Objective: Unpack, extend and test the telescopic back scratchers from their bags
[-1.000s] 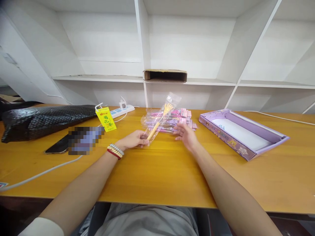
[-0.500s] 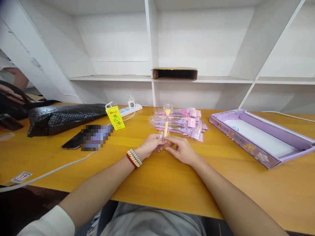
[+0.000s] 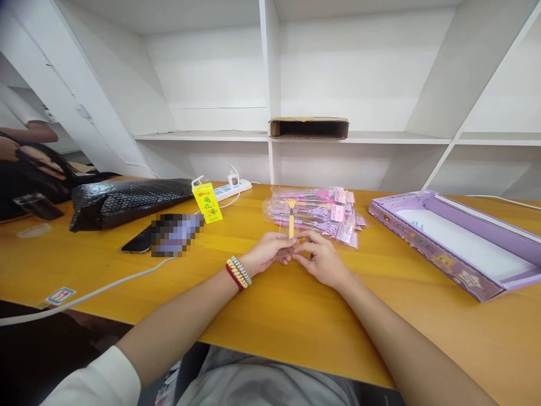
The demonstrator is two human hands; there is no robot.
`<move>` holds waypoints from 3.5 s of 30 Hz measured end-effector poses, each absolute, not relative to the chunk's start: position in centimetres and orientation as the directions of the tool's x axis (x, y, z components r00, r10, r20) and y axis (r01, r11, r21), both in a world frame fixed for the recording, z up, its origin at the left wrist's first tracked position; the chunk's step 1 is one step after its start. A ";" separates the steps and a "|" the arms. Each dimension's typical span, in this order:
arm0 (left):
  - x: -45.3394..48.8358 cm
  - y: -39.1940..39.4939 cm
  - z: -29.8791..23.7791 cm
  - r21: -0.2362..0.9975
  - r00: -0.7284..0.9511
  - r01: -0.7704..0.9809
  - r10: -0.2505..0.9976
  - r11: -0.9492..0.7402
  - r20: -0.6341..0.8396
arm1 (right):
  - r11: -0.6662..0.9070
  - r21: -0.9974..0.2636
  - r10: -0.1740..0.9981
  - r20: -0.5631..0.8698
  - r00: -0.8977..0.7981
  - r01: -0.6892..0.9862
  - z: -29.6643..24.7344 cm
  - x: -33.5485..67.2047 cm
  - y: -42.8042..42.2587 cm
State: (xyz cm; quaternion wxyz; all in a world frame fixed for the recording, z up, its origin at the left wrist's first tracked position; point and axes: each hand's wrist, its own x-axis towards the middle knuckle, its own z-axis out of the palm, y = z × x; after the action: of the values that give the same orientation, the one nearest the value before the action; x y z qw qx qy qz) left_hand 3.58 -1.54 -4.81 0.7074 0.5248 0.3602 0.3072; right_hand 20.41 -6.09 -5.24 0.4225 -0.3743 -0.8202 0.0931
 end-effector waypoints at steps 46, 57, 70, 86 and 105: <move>4.0 -2.0 -4.9 1.000 0.451 0.005 0.892 -0.020 0.016 | 0.386 -0.773 0.895 0.447 0.001 0.503 -6.0 20.7 -5.5; 3.9 -1.6 -5.0 0.997 0.465 -0.032 0.884 0.068 -0.045 | 0.300 -0.822 0.938 0.347 0.009 0.484 -5.8 20.8 -5.5; 4.0 -1.5 -5.4 0.998 0.494 0.053 0.868 0.041 -0.062 | 0.272 -0.842 0.961 0.263 -0.085 0.466 -6.1 21.1 -5.0; 4.1 -1.9 -5.3 0.982 0.398 -0.055 0.906 0.179 -0.143 | 0.230 -0.786 0.973 0.208 -0.104 0.573 -6.2 21.1 -4.9; 4.1 -1.6 -4.8 0.971 0.580 -0.198 0.814 0.131 0.008 | 0.124 -0.974 0.988 0.102 -0.119 0.190 -5.7 21.3 -4.7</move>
State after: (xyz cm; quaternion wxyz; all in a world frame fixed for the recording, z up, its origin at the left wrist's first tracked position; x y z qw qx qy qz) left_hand 4.06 -1.58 -4.76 0.6981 0.5502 0.2799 0.3627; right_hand 21.26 -4.73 -5.66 0.4480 -0.4897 -0.6011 0.4452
